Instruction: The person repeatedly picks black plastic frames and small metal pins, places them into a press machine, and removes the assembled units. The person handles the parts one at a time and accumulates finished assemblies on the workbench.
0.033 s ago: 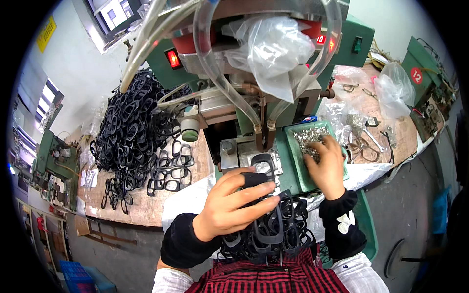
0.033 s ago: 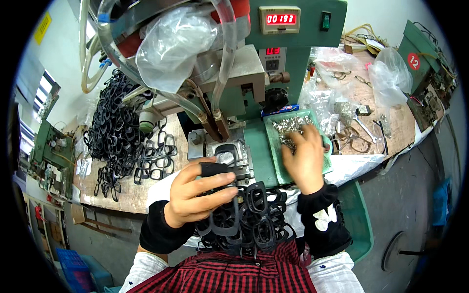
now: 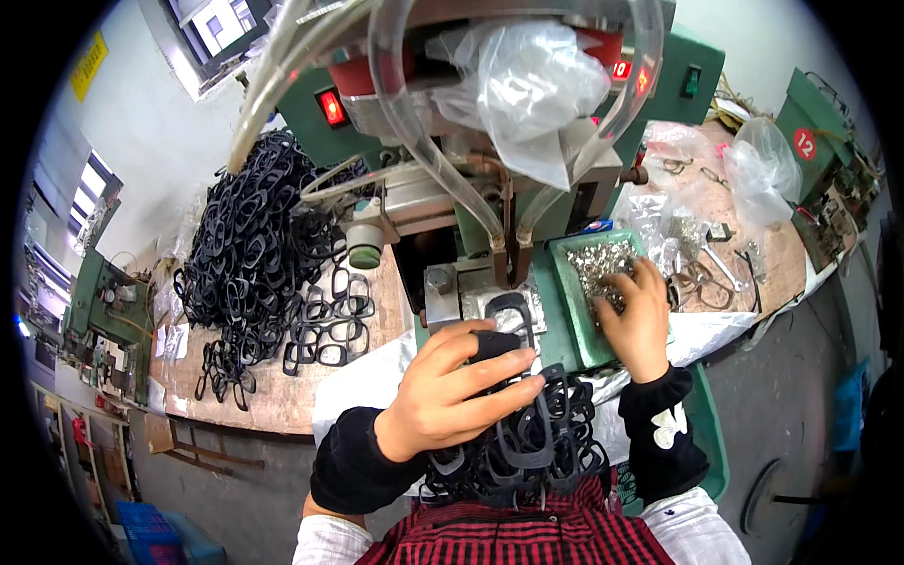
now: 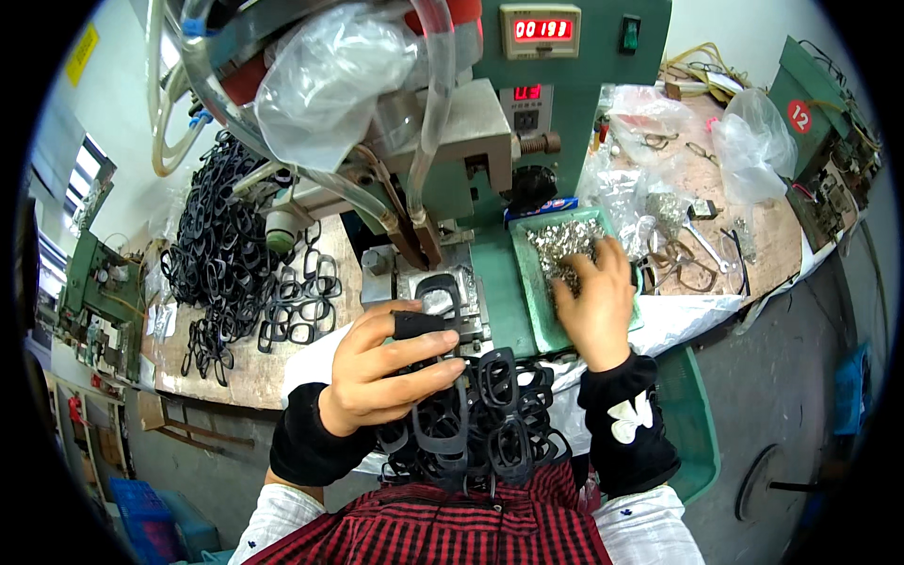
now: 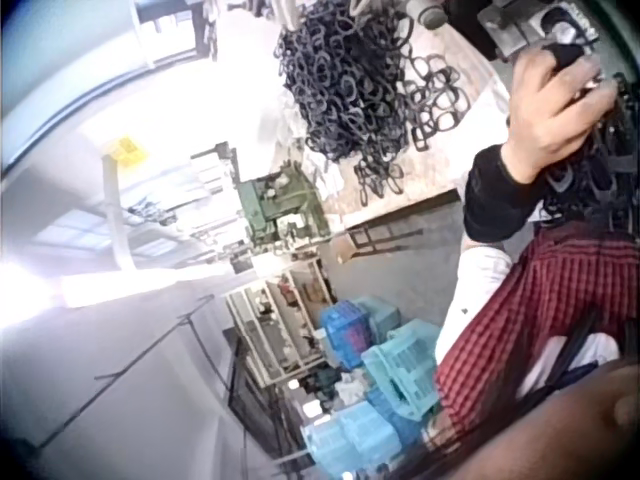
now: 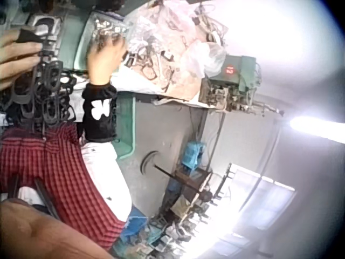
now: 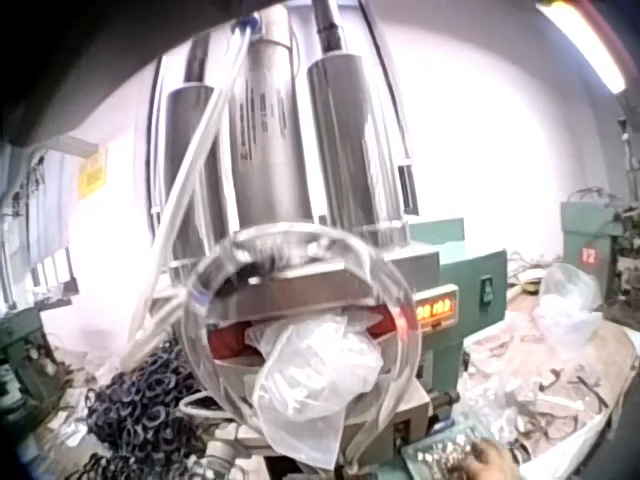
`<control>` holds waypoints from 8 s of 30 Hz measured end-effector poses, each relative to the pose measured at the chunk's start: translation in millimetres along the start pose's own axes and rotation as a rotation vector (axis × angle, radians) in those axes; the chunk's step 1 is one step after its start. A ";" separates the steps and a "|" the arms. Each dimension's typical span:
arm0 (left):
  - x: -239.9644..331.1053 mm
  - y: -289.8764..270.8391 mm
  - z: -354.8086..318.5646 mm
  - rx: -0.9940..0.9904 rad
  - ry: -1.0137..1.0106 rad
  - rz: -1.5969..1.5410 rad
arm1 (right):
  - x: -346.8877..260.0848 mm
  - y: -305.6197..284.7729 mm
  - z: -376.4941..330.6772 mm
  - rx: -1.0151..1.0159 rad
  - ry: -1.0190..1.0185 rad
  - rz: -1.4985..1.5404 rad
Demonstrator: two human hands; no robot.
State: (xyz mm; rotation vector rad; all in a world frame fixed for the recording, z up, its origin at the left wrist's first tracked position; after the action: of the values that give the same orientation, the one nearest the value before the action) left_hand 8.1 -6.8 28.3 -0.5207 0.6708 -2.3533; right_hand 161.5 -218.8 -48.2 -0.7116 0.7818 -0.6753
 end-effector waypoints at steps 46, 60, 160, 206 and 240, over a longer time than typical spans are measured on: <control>-113.6 -48.1 -133.2 0.939 -1.113 -0.573 | -96.7 -13.6 20.0 -0.012 0.126 1.122; 4.3 -75.9 -20.6 0.896 -0.317 -0.235 | -126.6 -26.5 14.9 -0.173 0.425 1.443; 50.0 -52.1 -57.2 0.130 -0.261 0.450 | 15.4 8.9 8.5 0.195 0.067 0.311; 26.4 -71.1 11.6 0.504 -0.289 -0.156 | -110.2 -11.0 13.6 -0.020 0.194 1.041; 10.1 3.6 -9.9 -0.024 -0.119 0.023 | -31.2 10.1 13.3 0.141 -0.270 -0.109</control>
State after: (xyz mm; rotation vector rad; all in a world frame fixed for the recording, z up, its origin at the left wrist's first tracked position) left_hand -2.6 -12.6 20.3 -0.6541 0.6469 -2.2755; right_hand 158.3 -185.3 -37.3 -0.7030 0.4455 -0.7077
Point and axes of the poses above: each hand's wrist, its own z-axis towards the middle knuckle, its own y-axis out of the palm, x = y × z, the point moved 2 cm from there along z, towards the middle knuckle, and after that the axes turned 2 degrees about -z, right-handed, at the moved point
